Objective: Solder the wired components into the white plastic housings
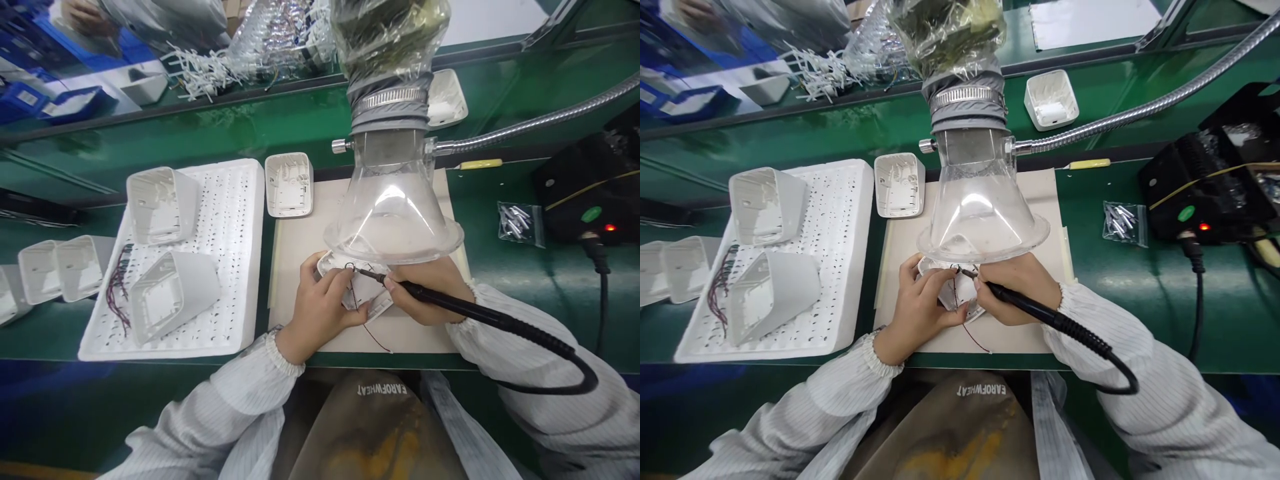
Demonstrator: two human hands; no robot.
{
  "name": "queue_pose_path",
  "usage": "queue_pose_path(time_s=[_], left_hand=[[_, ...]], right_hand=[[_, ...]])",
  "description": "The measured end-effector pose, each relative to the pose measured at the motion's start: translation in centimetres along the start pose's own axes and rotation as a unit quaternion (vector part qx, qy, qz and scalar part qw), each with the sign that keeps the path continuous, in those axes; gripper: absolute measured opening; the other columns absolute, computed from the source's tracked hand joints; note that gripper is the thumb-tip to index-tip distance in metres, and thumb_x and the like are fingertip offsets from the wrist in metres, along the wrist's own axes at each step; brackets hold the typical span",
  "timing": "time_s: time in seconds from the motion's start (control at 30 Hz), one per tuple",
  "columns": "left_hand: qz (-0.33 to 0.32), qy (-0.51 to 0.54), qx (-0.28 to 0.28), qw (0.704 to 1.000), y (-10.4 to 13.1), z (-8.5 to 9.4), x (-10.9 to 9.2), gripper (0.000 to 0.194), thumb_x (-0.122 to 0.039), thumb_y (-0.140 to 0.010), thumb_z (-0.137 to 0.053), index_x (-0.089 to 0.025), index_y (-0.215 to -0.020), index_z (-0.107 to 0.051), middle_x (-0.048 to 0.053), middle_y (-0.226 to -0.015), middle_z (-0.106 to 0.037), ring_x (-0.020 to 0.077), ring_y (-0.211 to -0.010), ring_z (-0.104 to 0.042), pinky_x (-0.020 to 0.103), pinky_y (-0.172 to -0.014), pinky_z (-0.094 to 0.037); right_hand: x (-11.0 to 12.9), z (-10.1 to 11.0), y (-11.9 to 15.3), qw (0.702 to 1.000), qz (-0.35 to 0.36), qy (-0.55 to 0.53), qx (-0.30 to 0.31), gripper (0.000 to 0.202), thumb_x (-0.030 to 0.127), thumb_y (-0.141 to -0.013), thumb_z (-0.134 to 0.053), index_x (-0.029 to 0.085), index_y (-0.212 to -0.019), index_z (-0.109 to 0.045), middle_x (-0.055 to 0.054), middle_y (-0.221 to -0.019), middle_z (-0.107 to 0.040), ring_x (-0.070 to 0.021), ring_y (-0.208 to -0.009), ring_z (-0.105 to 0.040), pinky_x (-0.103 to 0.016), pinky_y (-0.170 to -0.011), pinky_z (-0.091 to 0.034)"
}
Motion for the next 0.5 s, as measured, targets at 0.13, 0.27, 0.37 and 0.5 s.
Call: queue_pose_path(time_s=[0.13,0.27,0.37,0.5], left_hand=[[0.022,0.019,0.012,1.000,-0.19,0.06,-0.07,0.059,-0.041,-0.075,-0.078,-0.018,-0.122,-0.050,0.010,-0.102,-0.069,0.0341,-0.111,-0.056,0.054,-0.099,-0.045],[0.053,0.030,0.042,0.997,-0.43,0.09,-0.19,0.068,-0.043,-0.073,-0.079,-0.018,-0.126,-0.045,0.012,-0.108,-0.066,0.0344,-0.111,-0.054,0.053,-0.098,-0.043],[0.055,0.030,0.054,0.997,-0.60,0.04,-0.31,0.070,-0.041,-0.074,-0.079,-0.017,-0.127,-0.042,0.011,-0.107,-0.066,0.0326,-0.109,-0.056,0.055,-0.102,-0.038],[0.056,0.030,0.066,0.996,-0.73,-0.06,-0.34,0.072,-0.041,-0.074,-0.077,-0.017,-0.130,-0.040,0.011,-0.109,-0.066,0.0315,-0.107,-0.057,0.055,-0.105,-0.034]], right_hand=[[-0.16,0.30,-0.06,1.000,-0.010,-0.028,0.011,0.025,0.017,-0.090,-0.051,0.019,-0.065,-0.052,0.004,-0.059,-0.052,-0.0092,-0.056,-0.050,-0.024,-0.056,-0.037],[-0.11,0.44,-0.11,0.999,-0.021,-0.032,0.032,0.021,0.020,-0.092,-0.054,0.019,-0.071,-0.057,0.003,-0.063,-0.060,-0.0095,-0.058,-0.055,-0.023,-0.057,-0.039],[0.01,0.32,-0.16,0.999,-0.012,-0.012,0.044,0.021,0.023,-0.093,-0.055,0.019,-0.073,-0.059,0.003,-0.064,-0.062,-0.0098,-0.058,-0.058,-0.022,-0.056,-0.040],[0.16,-0.01,-0.07,0.997,-0.003,0.020,0.079,0.023,0.026,-0.096,-0.054,0.019,-0.075,-0.060,0.003,-0.063,-0.063,-0.0096,-0.057,-0.058,-0.022,-0.054,-0.039]])
Point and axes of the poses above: each hand's wrist, its own y-axis away from the middle knuckle, its own z-axis out of the back of the hand, x = y × z, the point moved 1 cm from there along -y, towards the middle knuckle
